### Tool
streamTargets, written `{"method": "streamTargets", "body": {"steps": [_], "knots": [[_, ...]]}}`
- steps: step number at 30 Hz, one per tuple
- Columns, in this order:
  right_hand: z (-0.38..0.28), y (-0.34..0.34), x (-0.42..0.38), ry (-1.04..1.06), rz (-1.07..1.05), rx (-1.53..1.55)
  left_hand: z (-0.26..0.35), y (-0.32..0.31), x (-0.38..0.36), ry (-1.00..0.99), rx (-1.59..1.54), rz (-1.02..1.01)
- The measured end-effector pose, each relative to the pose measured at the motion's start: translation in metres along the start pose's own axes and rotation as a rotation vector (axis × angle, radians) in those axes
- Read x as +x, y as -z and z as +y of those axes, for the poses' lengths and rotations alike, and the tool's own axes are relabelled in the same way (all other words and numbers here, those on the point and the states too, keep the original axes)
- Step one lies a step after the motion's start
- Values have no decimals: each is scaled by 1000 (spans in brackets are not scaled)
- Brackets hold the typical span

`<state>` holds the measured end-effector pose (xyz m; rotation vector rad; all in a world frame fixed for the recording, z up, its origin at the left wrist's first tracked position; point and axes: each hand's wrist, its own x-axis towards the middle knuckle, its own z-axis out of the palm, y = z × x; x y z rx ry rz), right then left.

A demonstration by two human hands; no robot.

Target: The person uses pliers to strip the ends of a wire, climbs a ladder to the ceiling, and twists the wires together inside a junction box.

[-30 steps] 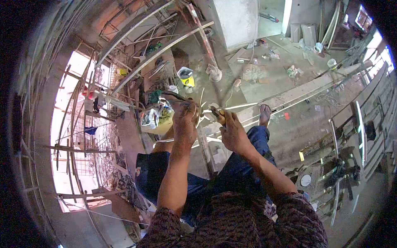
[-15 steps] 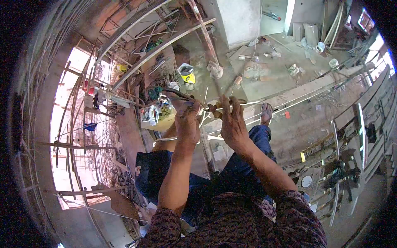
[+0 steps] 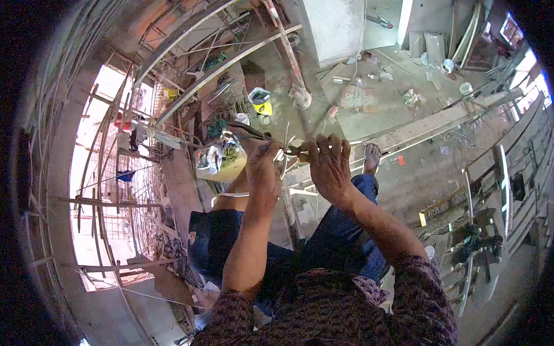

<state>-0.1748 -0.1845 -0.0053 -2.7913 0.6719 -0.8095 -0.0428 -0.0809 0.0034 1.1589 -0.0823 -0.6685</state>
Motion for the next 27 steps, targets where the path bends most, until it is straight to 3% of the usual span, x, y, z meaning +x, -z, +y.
{"method": "streamTargets", "body": {"steps": [3,5,8,11,13,15,18,19,21,25,27], "knots": [[9,-12,-3,89,103,-111,-3,0,-6,4,33,17],[16,-22,-10,22,-93,174,-6,0,-11,7,42,19],[14,-16,-15,-44,-178,155,-11,2,-14,-33,92,-2],[20,-27,-28,-40,-157,299,-7,-2,-23,-10,235,-2],[21,-38,-36,-49,-134,400,-16,1,-21,67,57,36],[19,-36,-42,-56,-110,498,-24,7,-17,68,83,35],[5,-21,-46,-364,-346,665,-36,15,-14,20,187,24],[3,-19,-46,-367,-344,666,-38,16,-14,-23,269,11],[0,-15,-45,-496,-542,696,-39,19,-15,-41,360,3],[5,-29,-53,-599,-356,932,-38,19,-23,-114,593,-13],[11,-30,-56,-575,-413,975,-31,18,-27,-156,642,-28]]}}
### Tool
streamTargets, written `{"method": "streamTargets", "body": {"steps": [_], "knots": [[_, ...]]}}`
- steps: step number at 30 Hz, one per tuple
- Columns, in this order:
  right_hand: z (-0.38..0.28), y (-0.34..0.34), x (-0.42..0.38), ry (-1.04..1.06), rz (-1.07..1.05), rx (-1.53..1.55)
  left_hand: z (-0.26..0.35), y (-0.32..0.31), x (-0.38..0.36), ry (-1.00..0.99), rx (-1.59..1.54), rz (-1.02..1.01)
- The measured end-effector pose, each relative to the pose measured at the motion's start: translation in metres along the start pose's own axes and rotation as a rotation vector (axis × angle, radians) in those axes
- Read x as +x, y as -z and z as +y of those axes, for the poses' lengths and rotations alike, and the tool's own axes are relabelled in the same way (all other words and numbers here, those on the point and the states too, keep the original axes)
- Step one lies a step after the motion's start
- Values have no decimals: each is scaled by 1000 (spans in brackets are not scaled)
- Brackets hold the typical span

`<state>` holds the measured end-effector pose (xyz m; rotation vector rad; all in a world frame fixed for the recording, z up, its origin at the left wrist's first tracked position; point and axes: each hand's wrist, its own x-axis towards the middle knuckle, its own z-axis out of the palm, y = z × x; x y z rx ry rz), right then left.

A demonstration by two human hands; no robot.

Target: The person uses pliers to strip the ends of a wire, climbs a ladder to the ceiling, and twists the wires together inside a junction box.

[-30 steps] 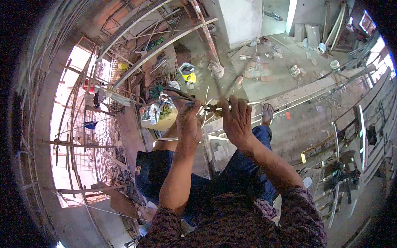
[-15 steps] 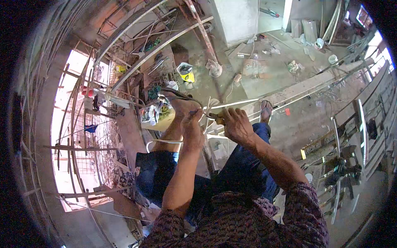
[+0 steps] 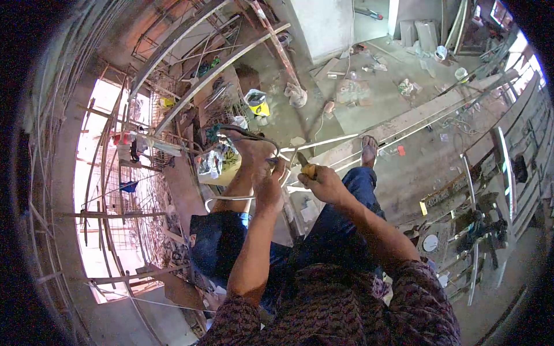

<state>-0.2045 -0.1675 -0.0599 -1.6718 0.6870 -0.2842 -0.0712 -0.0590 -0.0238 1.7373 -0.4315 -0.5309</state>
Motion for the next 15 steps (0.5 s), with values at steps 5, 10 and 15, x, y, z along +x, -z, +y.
{"method": "streamTargets", "body": {"steps": [5,10,15], "knots": [[-13,9,-11,4,-230,-122,25,6,-8,-94,6,-16],[-25,12,-18,-6,-234,-245,8,8,-7,-43,-176,-55],[-28,13,-21,64,-233,-301,13,15,-10,-88,97,-100]]}}
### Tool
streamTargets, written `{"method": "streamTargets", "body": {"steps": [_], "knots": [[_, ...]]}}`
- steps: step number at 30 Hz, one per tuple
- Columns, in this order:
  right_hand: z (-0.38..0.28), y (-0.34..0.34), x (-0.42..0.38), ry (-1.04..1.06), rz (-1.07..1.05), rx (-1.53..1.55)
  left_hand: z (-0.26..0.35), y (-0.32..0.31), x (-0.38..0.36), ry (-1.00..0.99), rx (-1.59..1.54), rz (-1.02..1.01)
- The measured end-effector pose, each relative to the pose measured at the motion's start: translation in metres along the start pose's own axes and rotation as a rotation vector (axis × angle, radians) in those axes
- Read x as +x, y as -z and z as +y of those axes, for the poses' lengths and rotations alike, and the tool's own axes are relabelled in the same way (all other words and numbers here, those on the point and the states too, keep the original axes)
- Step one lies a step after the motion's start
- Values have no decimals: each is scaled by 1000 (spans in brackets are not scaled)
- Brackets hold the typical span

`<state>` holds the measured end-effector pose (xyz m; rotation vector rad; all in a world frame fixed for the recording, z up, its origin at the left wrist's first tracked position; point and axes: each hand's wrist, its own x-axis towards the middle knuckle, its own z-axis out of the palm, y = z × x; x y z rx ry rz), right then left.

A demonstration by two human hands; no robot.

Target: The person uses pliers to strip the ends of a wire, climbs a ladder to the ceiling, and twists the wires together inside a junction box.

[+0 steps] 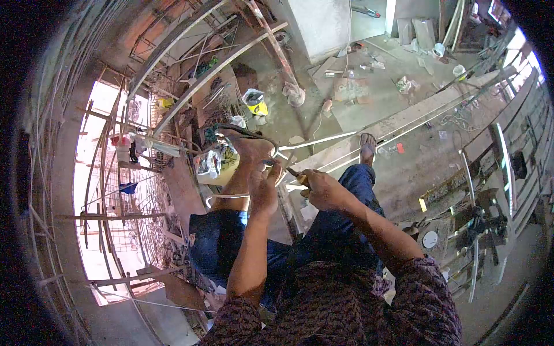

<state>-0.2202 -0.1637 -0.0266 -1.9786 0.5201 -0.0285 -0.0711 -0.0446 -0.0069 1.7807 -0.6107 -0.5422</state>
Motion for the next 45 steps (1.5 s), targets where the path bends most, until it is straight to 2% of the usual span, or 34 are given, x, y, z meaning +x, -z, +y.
{"method": "streamTargets", "body": {"steps": [2,4,9,11,12,13,16,18,22,24,27,31,33,35,37,39,40,42,44,45], "knots": [[-3,-1,0,13,-5,17,-3,0,-2,9,95,-23],[-4,0,2,-19,-57,15,-9,-1,-4,-49,24,-35],[6,0,4,-51,-215,32,-4,4,-10,-38,-27,-72],[16,1,1,-142,-453,620,-8,6,-12,-43,-75,-93],[17,-3,6,-48,-491,618,-12,7,-11,-74,-199,-99],[19,-5,5,-48,-492,618,-17,8,-11,-107,-322,-104],[1,2,-2,-73,-466,617,-19,14,-13,-52,-281,-135],[-11,11,-1,-212,-521,343,-8,15,-15,-44,-257,-125],[-11,4,-1,-160,-399,190,-13,17,-13,29,-222,-97],[-3,-5,1,-30,-301,108,-17,16,-11,-8,-190,-88],[0,-9,-2,38,-257,83,-17,14,-10,-42,-151,-67],[0,-12,-6,-20,-262,167,-15,11,-11,3,-151,-48],[6,-18,-5,150,-150,99,-19,7,-11,-5,-205,-37],[3,-19,-7,82,-189,202,-26,6,-8,-11,-260,-28],[1,-21,-8,16,-232,305,-29,7,-5,-72,-104,-34],[2,-29,-8,-128,-299,565,-25,5,-6,-63,-159,-51],[0,-33,-10,-128,-301,565,-19,5,-7,-52,-215,-69],[-6,-39,-15,-116,-130,507,-13,6,-10,-3,-205,-95],[5,-49,-14,-101,-121,463,-12,6,-12,46,-193,-124],[5,-51,-14,-86,-115,419,-14,5,-13,-6,-157,-116]]}}
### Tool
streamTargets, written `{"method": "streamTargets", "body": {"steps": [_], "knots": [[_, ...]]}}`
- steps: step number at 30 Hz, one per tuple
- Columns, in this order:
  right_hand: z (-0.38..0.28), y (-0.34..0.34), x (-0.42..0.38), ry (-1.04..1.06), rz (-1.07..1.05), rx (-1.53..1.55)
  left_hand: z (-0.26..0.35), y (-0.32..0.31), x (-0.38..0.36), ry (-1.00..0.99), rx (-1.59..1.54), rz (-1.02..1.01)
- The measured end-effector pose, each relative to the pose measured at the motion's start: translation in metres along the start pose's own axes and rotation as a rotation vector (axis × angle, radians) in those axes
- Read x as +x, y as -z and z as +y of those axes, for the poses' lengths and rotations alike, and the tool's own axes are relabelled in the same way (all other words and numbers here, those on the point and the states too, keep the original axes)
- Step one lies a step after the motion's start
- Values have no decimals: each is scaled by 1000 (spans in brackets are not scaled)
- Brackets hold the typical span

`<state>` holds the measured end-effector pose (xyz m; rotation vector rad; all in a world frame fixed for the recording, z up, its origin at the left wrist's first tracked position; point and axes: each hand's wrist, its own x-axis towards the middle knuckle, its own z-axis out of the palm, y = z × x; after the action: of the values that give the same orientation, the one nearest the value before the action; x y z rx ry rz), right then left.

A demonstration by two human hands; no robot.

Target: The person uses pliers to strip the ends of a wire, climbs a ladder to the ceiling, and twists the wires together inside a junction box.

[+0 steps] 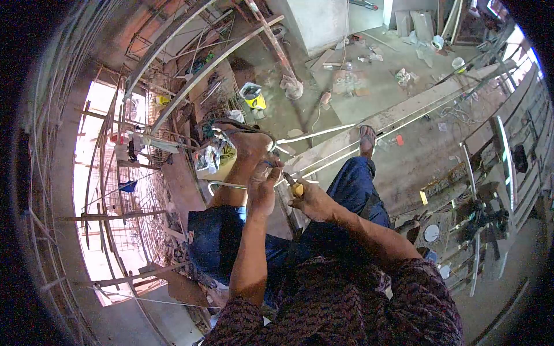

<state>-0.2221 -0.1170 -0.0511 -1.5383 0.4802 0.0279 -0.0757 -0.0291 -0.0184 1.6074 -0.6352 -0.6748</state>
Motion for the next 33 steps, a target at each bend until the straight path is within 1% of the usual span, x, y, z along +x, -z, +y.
{"method": "streamTargets", "body": {"steps": [1,4,6,7,8,10,11,13,14,15,16,17,18,19,20,21,22,23,25,27,29,31,32,33], "knots": [[0,-2,-3,0,0,1,-2,0,-1,-50,38,5],[0,0,-7,8,24,35,-11,1,-1,-93,98,-28],[13,5,-5,-208,20,466,-10,-1,-5,-95,123,2],[17,11,-5,-242,58,642,-6,-2,-6,-96,150,32],[22,18,-5,-240,53,639,-2,0,-5,-98,150,37],[18,28,-9,-341,116,800,7,1,-5,-171,263,-46],[14,30,-16,-300,128,933,12,0,-6,-173,261,-47],[10,32,-23,-289,114,924,27,-6,-8,-52,337,-89],[11,32,-26,-282,94,916,26,-8,-7,-53,336,-90],[12,34,-27,-283,94,915,25,-11,-7,-205,445,-52],[14,36,-28,-263,66,827,26,-13,-6,-358,553,-11],[15,37,-29,-242,37,738,27,-12,-6,-358,553,-8],[15,39,-30,-242,35,737,35,-11,-6,-244,537,-101],[14,41,-32,-182,20,632,41,-11,-6,-131,518,-195],[12,42,-33,-124,5,529,41,-11,-5,-132,519,-196],[12,43,-34,-123,6,531,42,-11,-5,-244,541,-191],[11,44,-34,-103,7,407,43,-12,-4,-356,561,-186],[10,45,-34,-83,8,283,45,-11,-4,-356,561,-189],[12,46,-34,-72,12,232,53,-8,-3,-232,540,-279],[10,47,-34,-58,14,180,49,-4,1,-191,579,-298],[2,47,-35,-60,66,69,45,0,3,-150,618,-319],[-2,49,-35,-56,51,96,42,4,4,0,595,-388],[-4,49,-35,-48,34,122,36,7,5,2,596,-391],[-6,50,-34,-50,35,125,32,9,6,59,457,-398]]}}
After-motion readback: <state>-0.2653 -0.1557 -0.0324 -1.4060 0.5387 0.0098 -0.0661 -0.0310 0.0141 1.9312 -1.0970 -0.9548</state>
